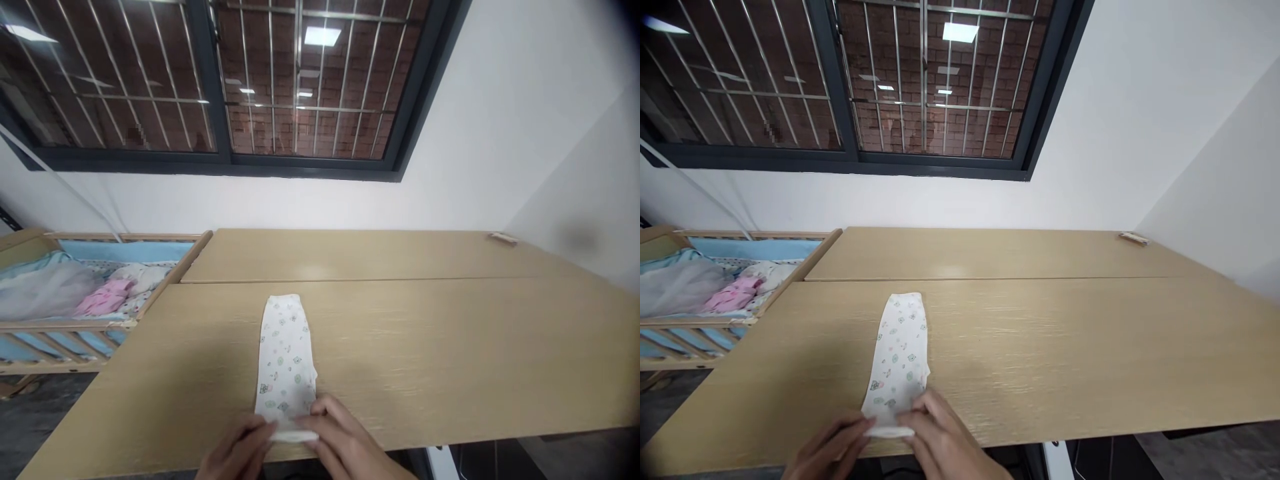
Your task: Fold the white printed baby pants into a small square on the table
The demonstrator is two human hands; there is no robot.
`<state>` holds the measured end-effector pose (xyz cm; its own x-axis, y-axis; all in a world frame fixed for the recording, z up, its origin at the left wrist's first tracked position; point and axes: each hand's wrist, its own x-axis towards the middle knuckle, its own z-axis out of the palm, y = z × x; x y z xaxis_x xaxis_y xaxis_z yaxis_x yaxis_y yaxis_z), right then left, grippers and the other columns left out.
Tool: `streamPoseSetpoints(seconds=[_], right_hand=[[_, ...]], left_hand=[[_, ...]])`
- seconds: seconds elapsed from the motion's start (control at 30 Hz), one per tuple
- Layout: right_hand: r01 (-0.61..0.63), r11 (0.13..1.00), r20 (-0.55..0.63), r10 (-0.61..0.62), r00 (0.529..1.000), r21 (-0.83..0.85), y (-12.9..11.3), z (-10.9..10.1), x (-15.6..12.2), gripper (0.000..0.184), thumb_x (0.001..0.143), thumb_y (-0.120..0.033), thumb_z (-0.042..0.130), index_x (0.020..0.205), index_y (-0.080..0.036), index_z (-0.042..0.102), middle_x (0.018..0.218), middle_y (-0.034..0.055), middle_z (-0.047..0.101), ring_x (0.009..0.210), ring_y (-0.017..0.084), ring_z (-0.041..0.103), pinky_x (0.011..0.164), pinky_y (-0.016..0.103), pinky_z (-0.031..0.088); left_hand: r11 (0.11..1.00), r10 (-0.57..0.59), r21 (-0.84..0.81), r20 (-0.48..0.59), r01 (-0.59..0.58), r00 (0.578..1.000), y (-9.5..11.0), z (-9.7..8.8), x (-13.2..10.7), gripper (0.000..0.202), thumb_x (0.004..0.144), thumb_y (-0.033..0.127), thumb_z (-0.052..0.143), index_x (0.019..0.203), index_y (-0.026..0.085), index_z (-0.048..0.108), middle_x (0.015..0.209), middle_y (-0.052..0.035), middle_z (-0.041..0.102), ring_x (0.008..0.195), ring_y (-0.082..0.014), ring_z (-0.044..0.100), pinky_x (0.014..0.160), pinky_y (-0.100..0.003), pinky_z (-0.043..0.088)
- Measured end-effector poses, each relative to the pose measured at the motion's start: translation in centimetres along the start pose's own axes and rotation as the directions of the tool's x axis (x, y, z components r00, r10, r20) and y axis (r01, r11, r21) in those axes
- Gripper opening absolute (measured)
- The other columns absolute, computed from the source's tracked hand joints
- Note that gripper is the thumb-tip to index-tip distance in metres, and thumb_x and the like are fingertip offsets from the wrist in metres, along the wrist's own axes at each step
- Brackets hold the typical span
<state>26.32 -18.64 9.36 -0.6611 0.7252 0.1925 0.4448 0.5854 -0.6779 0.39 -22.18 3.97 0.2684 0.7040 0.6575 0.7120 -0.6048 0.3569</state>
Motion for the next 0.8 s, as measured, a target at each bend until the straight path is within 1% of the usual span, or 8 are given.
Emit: streamPoseSetpoints(seconds=[0.1, 0.23, 0.33, 0.43, 0.53, 0.63, 0.7, 0.8], right_hand=[[-0.018, 0.995, -0.056, 0.024, 0.998, 0.102, -0.6, -3.0, 3.4, 0.030, 0.102, -0.030, 0.050, 0.131, -0.031, 0.059, 0.116, 0.0067, 0.064, 0.110, 0.021, 0.063, 0.096, 0.032, 0.053], [-0.039, 0.990, -0.216, 0.067, 0.974, 0.132, 1.8, -5.2, 9.3, 0.024, 0.098, -0.038, 0.058, 0.115, -0.024, 0.066, 0.102, 0.0058, 0.068, 0.095, 0.021, 0.064, 0.087, 0.034, 0.052], [-0.057, 0.991, -0.310, 0.091, 0.946, 0.119, 5.4, -5.3, 13.9, 0.022, 0.094, -0.034, 0.061, 0.110, -0.021, 0.068, 0.097, 0.0054, 0.068, 0.087, 0.019, 0.062, 0.079, 0.031, 0.050], [-0.123, 0.990, -0.341, 0.141, 0.929, 0.074, 9.5, -4.2, 17.9, 0.015, 0.090, -0.023, 0.060, 0.101, -0.018, 0.070, 0.095, 0.0055, 0.068, 0.087, 0.018, 0.061, 0.076, 0.029, 0.048], [-0.264, 0.963, -0.365, 0.266, 0.892, 0.055, 13.2, -2.5, 20.6, 0.014, 0.085, -0.014, 0.059, 0.089, -0.016, 0.071, 0.086, 0.0036, 0.067, 0.080, 0.017, 0.060, 0.074, 0.027, 0.047], [-0.344, 0.938, -0.374, 0.334, 0.865, 0.042, 15.6, -1.1, 21.9, 0.016, 0.082, -0.010, 0.056, 0.085, -0.014, 0.071, 0.078, 0.0034, 0.066, 0.075, 0.017, 0.060, 0.073, 0.028, 0.048], [-0.374, 0.927, -0.385, 0.355, 0.852, 0.026, 16.2, -0.6, 22.1, 0.017, 0.083, -0.010, 0.055, 0.090, -0.013, 0.070, 0.082, 0.0050, 0.066, 0.079, 0.019, 0.062, 0.077, 0.030, 0.050], [-0.376, 0.927, -0.420, 0.338, 0.842, -0.006, 15.7, -0.9, 21.5, 0.026, 0.089, -0.017, 0.055, 0.112, -0.013, 0.067, 0.108, 0.0115, 0.066, 0.103, 0.024, 0.061, 0.093, 0.037, 0.049]], left_hand=[[0.996, -0.011, -0.088, -0.022, 0.009, 1.000, -1.2, -1.5, 3.7, 0.023, 0.099, 0.021, 0.053, 0.120, 0.023, 0.064, 0.105, -0.0026, 0.073, 0.095, -0.0112, 0.071, 0.086, -0.016, 0.055], [0.996, -0.039, -0.078, 0.013, 0.040, 0.999, -4.7, -1.6, 9.7, 0.024, 0.101, 0.021, 0.047, 0.116, 0.022, 0.066, 0.108, -0.0030, 0.072, 0.100, -0.0142, 0.069, 0.089, -0.025, 0.055], [0.983, -0.182, -0.002, 0.151, 0.185, 0.972, -8.3, 0.3, 14.2, 0.027, 0.102, 0.029, 0.044, 0.111, 0.022, 0.068, 0.112, -0.0042, 0.072, 0.104, -0.0186, 0.066, 0.094, -0.033, 0.053], [0.948, -0.320, 0.085, 0.246, 0.308, 0.915, -11.5, 3.5, 17.3, 0.029, 0.101, 0.029, 0.043, 0.106, 0.021, 0.070, 0.112, -0.0053, 0.073, 0.104, -0.0192, 0.066, 0.094, -0.032, 0.050], [0.927, -0.374, 0.139, 0.284, 0.348, 0.883, -13.6, 6.8, 18.9, 0.027, 0.100, 0.024, 0.044, 0.099, 0.020, 0.071, 0.102, -0.0069, 0.074, 0.096, -0.0198, 0.067, 0.084, -0.029, 0.050], [0.910, -0.409, 0.204, 0.299, 0.361, 0.862, -14.5, 9.1, 19.5, 0.024, 0.098, 0.020, 0.047, 0.098, 0.019, 0.071, 0.099, -0.0082, 0.073, 0.098, -0.0208, 0.066, 0.085, -0.028, 0.049], [0.903, -0.415, 0.245, 0.285, 0.353, 0.864, -14.3, 9.6, 19.6, 0.025, 0.099, 0.018, 0.045, 0.100, 0.018, 0.070, 0.103, -0.0098, 0.072, 0.105, -0.0224, 0.064, 0.091, -0.031, 0.047], [0.889, -0.416, 0.306, 0.234, 0.340, 0.879, -12.7, 9.3, 19.0, 0.027, 0.099, 0.019, 0.043, 0.115, 0.014, 0.065, 0.120, -0.0158, 0.065, 0.118, -0.0275, 0.057, 0.100, -0.039, 0.044]])
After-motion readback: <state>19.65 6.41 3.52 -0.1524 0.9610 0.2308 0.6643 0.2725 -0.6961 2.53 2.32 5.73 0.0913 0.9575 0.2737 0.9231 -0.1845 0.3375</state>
